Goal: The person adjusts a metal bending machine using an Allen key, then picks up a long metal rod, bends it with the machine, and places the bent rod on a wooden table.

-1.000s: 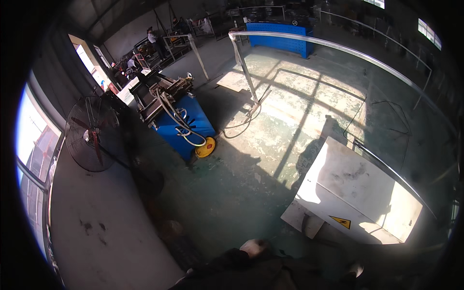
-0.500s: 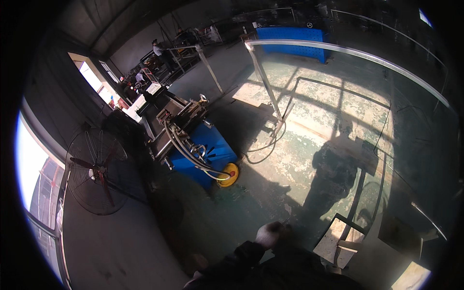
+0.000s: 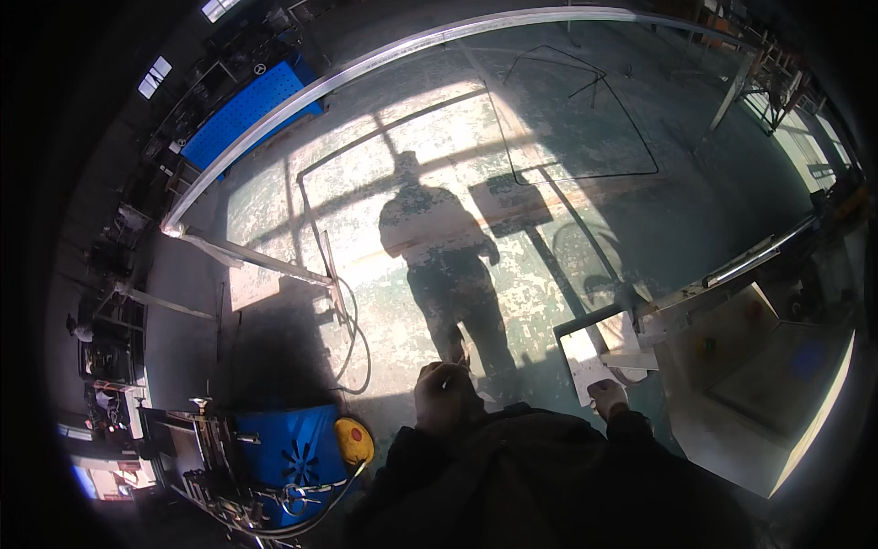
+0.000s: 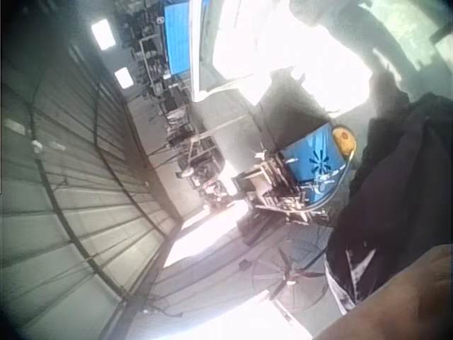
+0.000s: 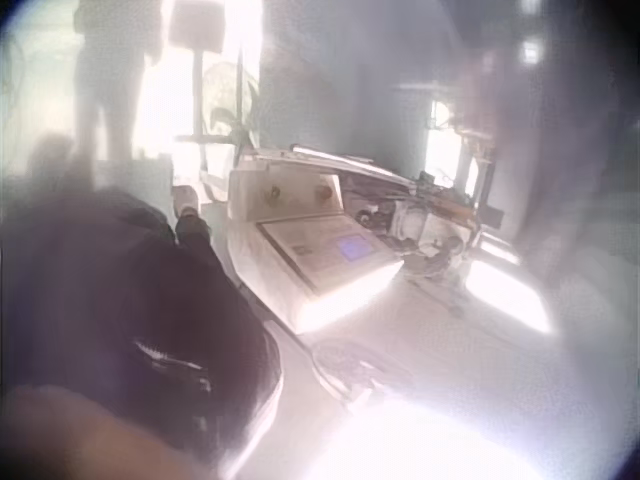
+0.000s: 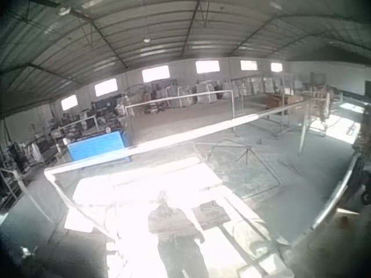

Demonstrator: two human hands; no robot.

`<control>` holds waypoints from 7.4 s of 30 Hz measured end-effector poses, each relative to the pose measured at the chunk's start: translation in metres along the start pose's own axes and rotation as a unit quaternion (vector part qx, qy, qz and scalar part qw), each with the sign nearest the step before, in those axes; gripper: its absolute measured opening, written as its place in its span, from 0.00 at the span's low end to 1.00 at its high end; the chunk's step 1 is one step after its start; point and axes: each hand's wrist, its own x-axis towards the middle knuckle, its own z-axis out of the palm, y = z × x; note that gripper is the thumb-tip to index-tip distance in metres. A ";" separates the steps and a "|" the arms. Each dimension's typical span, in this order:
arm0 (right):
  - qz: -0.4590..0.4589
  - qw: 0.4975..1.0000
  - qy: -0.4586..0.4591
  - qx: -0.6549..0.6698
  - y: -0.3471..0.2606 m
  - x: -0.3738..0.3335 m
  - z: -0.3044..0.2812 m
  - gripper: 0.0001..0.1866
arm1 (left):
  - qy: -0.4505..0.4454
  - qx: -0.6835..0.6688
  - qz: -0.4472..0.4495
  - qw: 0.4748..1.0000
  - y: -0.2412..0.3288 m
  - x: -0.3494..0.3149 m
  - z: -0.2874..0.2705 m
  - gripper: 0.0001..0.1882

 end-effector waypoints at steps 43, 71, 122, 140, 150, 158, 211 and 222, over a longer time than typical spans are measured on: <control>-0.097 0.528 0.588 0.605 -0.474 0.428 -0.735 0.19 | -0.693 0.050 0.357 0.624 0.563 0.746 0.871 0.15; -0.029 0.682 0.591 0.429 -0.202 0.834 -1.528 0.13 | -0.702 0.056 0.059 0.708 0.920 0.816 1.731 0.14; 0.102 0.329 0.800 0.491 0.353 1.496 -2.952 0.17 | -0.817 0.002 0.042 0.576 1.970 0.784 3.359 0.16; 0.286 0.246 0.892 0.250 0.544 1.579 -3.347 0.11 | -0.992 0.108 -0.063 -0.026 2.183 0.545 3.938 0.21; 0.571 -0.047 0.785 0.236 0.510 1.673 -3.392 0.12 | -0.960 0.251 -0.111 -0.053 2.380 0.241 3.999 0.22; 0.630 -0.179 0.725 0.212 0.554 1.675 -3.436 0.13 | -0.935 0.243 -0.141 -0.218 2.419 0.087 3.970 0.32; 0.870 0.010 0.405 0.282 0.745 1.429 -3.751 0.10 | -0.567 0.604 -0.114 -0.548 2.416 -0.118 3.794 0.36; 0.887 0.038 0.439 0.135 0.746 1.456 -3.722 0.11 | -0.582 0.621 -0.093 -0.518 2.423 -0.106 3.787 0.30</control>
